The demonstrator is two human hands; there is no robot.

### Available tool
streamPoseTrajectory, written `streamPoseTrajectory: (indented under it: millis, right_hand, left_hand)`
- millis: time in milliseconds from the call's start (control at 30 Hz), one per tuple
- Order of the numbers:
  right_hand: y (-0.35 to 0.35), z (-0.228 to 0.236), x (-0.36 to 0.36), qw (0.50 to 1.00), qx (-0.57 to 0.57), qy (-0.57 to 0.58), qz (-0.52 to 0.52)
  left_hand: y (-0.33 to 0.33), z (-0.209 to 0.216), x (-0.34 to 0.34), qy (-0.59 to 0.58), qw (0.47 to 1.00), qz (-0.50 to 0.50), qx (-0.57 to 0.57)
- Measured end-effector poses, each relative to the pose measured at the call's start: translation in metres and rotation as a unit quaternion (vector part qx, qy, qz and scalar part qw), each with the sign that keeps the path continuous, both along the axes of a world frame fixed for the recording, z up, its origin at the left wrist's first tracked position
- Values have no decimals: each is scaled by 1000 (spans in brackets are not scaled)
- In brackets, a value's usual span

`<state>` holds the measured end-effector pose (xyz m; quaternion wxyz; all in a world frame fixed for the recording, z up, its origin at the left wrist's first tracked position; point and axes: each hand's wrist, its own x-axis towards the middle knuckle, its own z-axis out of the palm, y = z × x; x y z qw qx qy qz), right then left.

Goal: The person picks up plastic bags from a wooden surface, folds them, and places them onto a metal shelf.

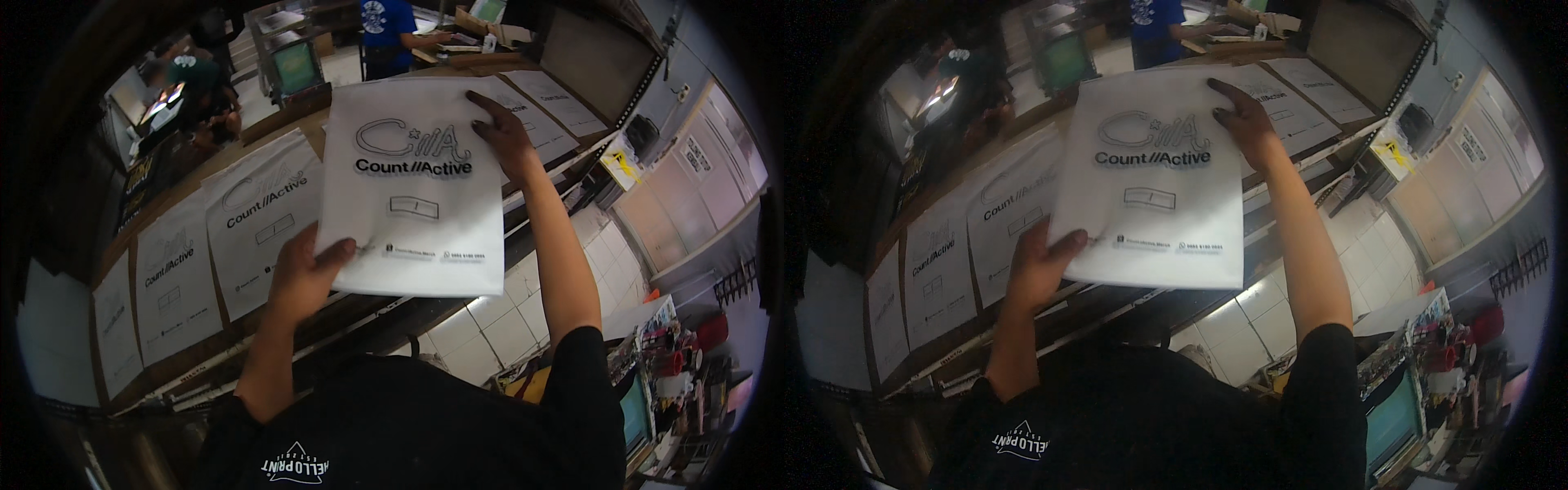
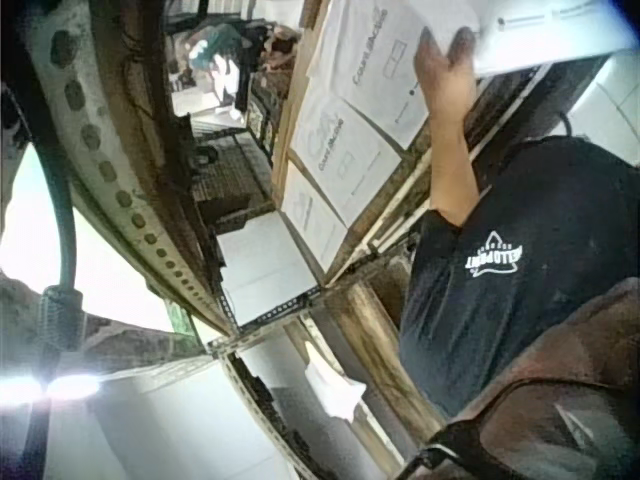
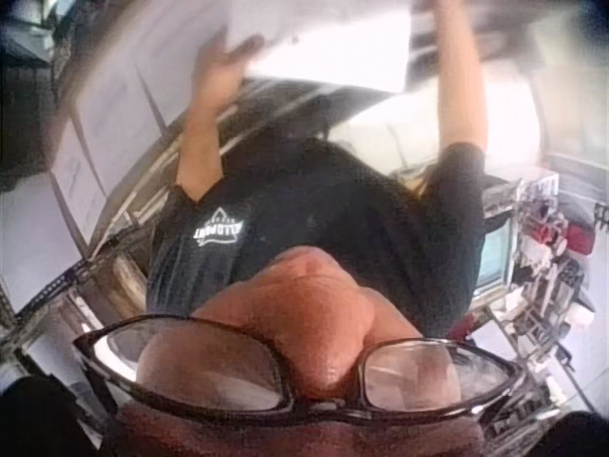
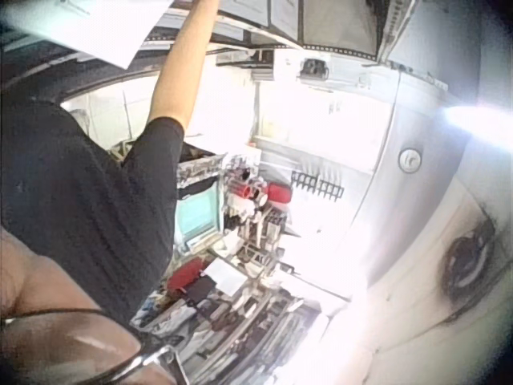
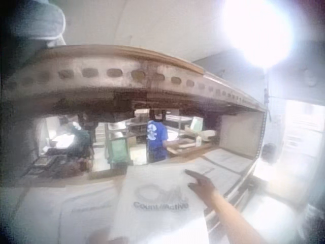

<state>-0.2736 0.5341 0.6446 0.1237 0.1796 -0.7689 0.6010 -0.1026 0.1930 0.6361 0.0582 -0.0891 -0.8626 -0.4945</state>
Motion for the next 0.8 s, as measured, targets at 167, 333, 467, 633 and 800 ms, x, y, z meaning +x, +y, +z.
streamPoseTrajectory:
  millis: [167,333,467,633,800]
  right_hand:
    - [-18,-20,-56,996,-2,-32,78]
    - [-19,-50,-94,995,30,-27,88]
    - [-21,-51,-90,969,238,60,-30]
    - [-24,-16,-35,894,404,160,-110]
    - [2,-14,34,930,292,70,210]
  left_hand:
    - [-7,-5,-24,-22,998,23,53]
    - [1,-8,-33,-18,998,68,5]
    - [2,-16,-36,-15,988,116,-99]
    - [-5,-36,-33,51,981,170,-73]
    - [7,-28,-28,111,923,249,-271]
